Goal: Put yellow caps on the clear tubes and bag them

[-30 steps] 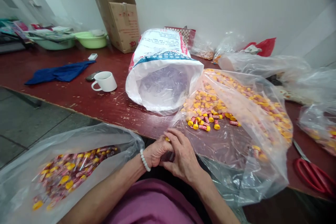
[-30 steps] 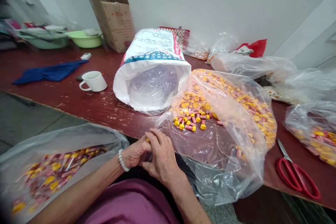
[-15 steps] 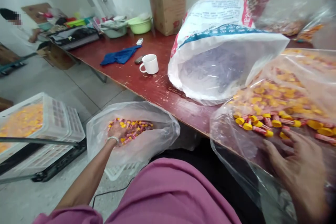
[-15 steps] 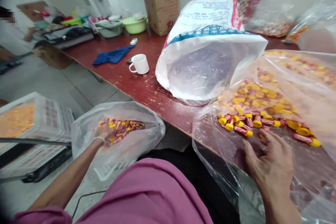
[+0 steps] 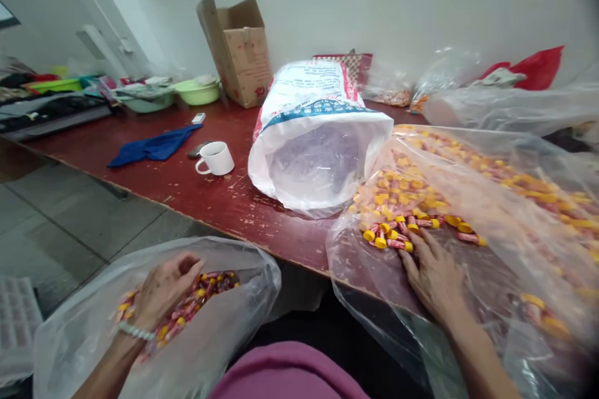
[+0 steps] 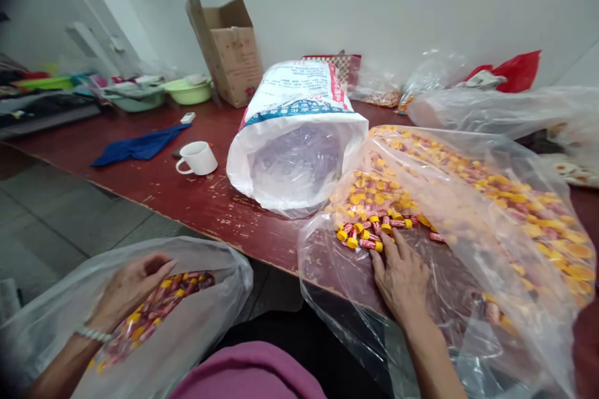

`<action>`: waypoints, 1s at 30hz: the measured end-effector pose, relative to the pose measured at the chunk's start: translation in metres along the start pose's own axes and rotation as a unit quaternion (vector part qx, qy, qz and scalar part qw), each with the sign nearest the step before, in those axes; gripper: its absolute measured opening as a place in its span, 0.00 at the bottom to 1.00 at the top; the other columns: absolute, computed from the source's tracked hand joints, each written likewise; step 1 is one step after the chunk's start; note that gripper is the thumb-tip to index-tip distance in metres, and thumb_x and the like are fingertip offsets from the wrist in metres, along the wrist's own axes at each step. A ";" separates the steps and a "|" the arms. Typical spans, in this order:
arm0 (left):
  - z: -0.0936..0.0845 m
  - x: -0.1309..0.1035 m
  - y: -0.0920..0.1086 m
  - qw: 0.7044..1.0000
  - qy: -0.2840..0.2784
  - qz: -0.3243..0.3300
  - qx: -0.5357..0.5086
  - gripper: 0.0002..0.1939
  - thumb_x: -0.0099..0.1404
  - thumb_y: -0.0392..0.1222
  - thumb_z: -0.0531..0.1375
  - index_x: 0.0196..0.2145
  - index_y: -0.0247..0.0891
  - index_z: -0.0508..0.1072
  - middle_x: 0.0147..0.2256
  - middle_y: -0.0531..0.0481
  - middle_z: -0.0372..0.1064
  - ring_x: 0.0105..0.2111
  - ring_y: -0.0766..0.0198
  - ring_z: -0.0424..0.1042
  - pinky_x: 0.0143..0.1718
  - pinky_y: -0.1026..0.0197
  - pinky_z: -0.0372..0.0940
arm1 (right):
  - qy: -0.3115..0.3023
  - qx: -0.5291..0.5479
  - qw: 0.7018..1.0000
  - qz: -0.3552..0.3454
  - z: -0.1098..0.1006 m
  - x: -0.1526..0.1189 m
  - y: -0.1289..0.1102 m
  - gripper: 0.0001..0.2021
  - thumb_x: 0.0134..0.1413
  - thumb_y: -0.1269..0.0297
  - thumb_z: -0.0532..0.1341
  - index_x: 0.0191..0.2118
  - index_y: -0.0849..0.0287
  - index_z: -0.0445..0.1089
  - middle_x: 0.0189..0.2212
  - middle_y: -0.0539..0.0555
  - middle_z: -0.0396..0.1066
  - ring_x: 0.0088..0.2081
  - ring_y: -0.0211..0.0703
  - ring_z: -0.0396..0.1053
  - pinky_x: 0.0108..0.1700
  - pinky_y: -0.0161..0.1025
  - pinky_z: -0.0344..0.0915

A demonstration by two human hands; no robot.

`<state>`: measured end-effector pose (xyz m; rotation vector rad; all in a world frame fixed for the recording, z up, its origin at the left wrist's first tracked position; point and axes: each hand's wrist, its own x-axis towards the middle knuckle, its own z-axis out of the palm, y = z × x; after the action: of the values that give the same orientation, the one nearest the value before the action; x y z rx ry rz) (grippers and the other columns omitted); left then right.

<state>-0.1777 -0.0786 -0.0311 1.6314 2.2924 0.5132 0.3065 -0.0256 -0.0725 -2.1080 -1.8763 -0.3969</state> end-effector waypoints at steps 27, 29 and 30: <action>0.091 0.164 0.252 0.966 -0.018 0.243 0.081 0.14 0.57 0.31 0.50 0.39 0.34 0.71 0.35 0.46 0.72 0.37 0.61 0.71 0.36 0.63 0.63 | 0.080 0.056 0.995 0.002 0.007 -0.007 0.004 0.06 0.54 0.67 0.57 0.39 0.60 0.66 0.38 0.57 0.68 0.38 0.47 0.64 0.37 0.39 0.60; 0.092 0.170 0.261 0.968 -0.010 0.240 0.076 0.14 0.58 0.32 0.50 0.40 0.35 0.71 0.37 0.46 0.72 0.39 0.61 0.71 0.38 0.63 0.63 | 0.070 0.046 0.996 0.003 0.007 -0.007 0.004 0.06 0.55 0.67 0.57 0.40 0.59 0.66 0.39 0.57 0.68 0.38 0.47 0.64 0.38 0.40 0.59; 0.095 0.172 0.267 0.967 -0.006 0.244 0.076 0.14 0.58 0.33 0.51 0.40 0.35 0.71 0.38 0.46 0.72 0.40 0.61 0.70 0.40 0.63 0.63 | 0.067 0.045 0.997 0.002 0.006 -0.007 0.004 0.07 0.55 0.67 0.57 0.40 0.59 0.66 0.39 0.57 0.68 0.39 0.47 0.64 0.38 0.40 0.59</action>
<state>0.0337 0.1754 -0.0026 2.2820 1.9500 0.4328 0.3094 -0.0300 -0.0813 -1.9757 -1.7812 -0.4340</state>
